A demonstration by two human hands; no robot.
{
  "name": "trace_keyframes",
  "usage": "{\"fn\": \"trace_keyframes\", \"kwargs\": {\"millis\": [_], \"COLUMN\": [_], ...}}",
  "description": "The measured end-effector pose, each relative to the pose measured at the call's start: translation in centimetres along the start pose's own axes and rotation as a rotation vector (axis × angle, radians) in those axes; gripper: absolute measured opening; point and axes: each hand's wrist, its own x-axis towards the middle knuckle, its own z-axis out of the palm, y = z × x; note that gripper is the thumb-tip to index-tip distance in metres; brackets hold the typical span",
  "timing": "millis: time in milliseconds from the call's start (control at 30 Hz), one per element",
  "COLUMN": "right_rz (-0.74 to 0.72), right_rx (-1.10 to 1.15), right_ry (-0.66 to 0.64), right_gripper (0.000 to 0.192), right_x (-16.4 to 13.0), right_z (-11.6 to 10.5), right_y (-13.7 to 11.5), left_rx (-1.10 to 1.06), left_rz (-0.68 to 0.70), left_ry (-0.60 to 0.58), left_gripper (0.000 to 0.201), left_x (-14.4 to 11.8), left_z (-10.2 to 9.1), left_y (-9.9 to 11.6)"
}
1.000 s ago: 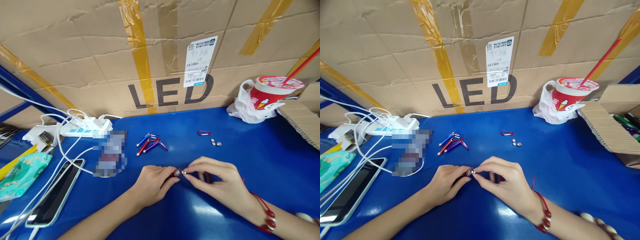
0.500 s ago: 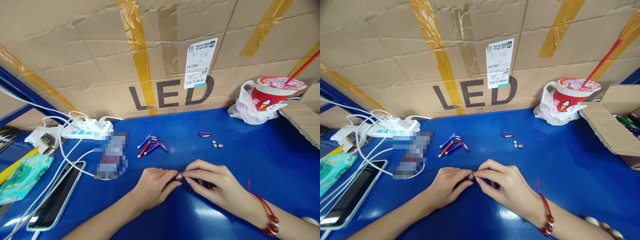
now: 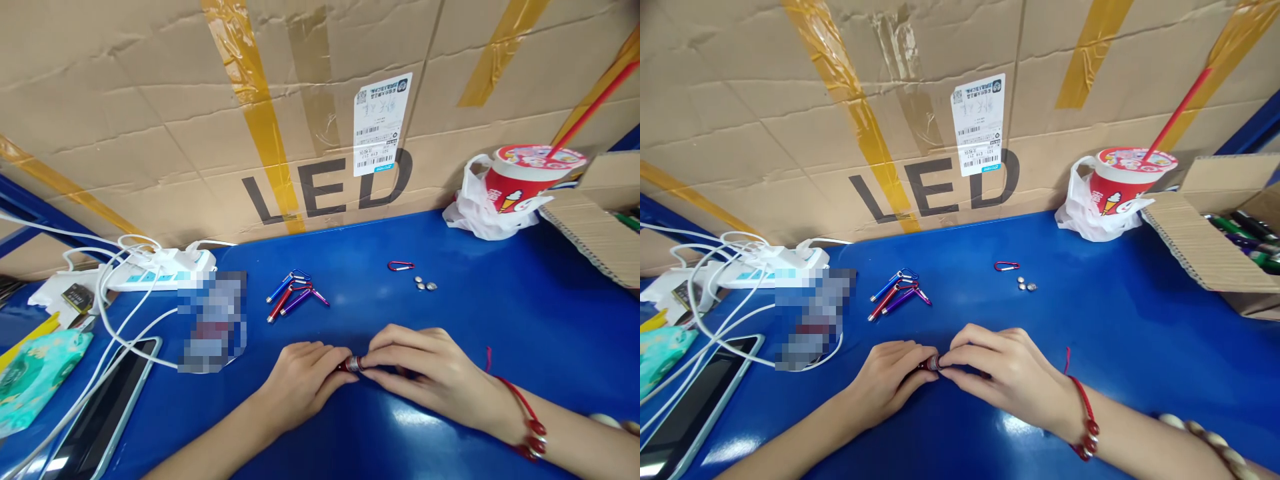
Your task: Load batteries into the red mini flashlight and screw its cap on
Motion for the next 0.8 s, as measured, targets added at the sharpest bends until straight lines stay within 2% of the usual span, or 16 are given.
{"fn": "trace_keyframes", "kwargs": {"millis": [167,267,400,533,700,800], "right_rz": [-0.039,-0.012,0.070,0.105,0.096,0.062], "right_rx": [-0.205,-0.265,-0.231,-0.193,-0.166,-0.133], "right_ry": [-0.034,-0.076,-0.177,-0.282,-0.315,-0.320], "right_gripper": [0.023,0.027,0.025,0.025,0.030,0.033], "right_x": [0.3,0.3,0.3,0.4,0.5,0.4], "right_z": [-0.9,-1.0,-0.6,-0.2,-0.4,-0.4], "right_y": [0.9,1.8,2.4,2.5,2.6,2.6], "left_rx": [-0.101,-0.105,-0.146,-0.111,0.021,-0.006], "left_rz": [-0.125,-0.126,-0.098,-0.081,-0.083,-0.131], "left_ry": [0.076,0.111,0.121,0.106,0.116,0.126], "left_gripper": [0.026,0.025,0.014,0.013,0.019,0.019], "left_x": [-0.1,-0.3,-0.3,-0.3,-0.3,-0.3], "left_z": [0.2,0.4,0.5,0.4,0.2,0.2], "left_y": [-0.7,-1.0,-0.9,-0.8,-0.9,-0.9]}}
